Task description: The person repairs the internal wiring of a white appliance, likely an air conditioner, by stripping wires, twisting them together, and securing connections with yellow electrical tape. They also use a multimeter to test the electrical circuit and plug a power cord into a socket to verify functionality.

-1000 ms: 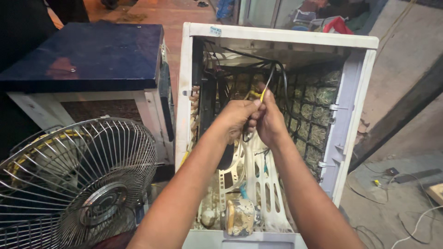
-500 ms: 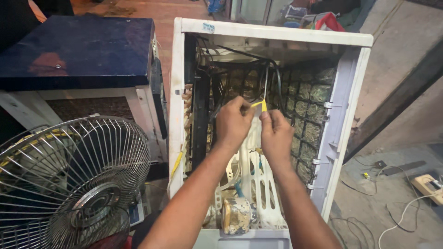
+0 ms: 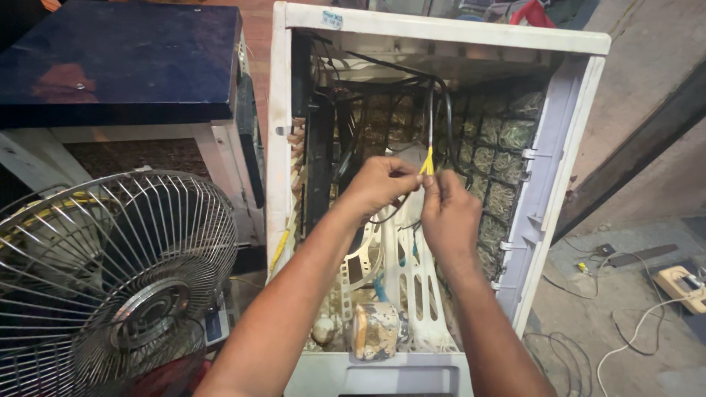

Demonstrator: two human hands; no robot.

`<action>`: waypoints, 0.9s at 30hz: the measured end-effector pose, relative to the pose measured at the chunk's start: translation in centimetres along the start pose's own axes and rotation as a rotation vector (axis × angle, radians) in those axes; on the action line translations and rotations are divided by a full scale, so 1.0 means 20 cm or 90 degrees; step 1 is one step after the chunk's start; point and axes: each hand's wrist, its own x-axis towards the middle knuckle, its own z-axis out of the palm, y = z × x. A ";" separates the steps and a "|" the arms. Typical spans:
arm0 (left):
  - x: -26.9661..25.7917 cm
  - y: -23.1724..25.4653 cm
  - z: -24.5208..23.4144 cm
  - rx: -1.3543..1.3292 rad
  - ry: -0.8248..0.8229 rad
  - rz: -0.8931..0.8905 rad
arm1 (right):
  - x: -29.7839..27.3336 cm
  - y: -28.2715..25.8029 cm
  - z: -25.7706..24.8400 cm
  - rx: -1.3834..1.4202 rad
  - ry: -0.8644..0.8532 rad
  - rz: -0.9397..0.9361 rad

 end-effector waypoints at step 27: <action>-0.19 -0.06 0.14 -0.477 -0.040 -0.037 | -0.12 -0.13 -0.24 0.310 -0.002 0.030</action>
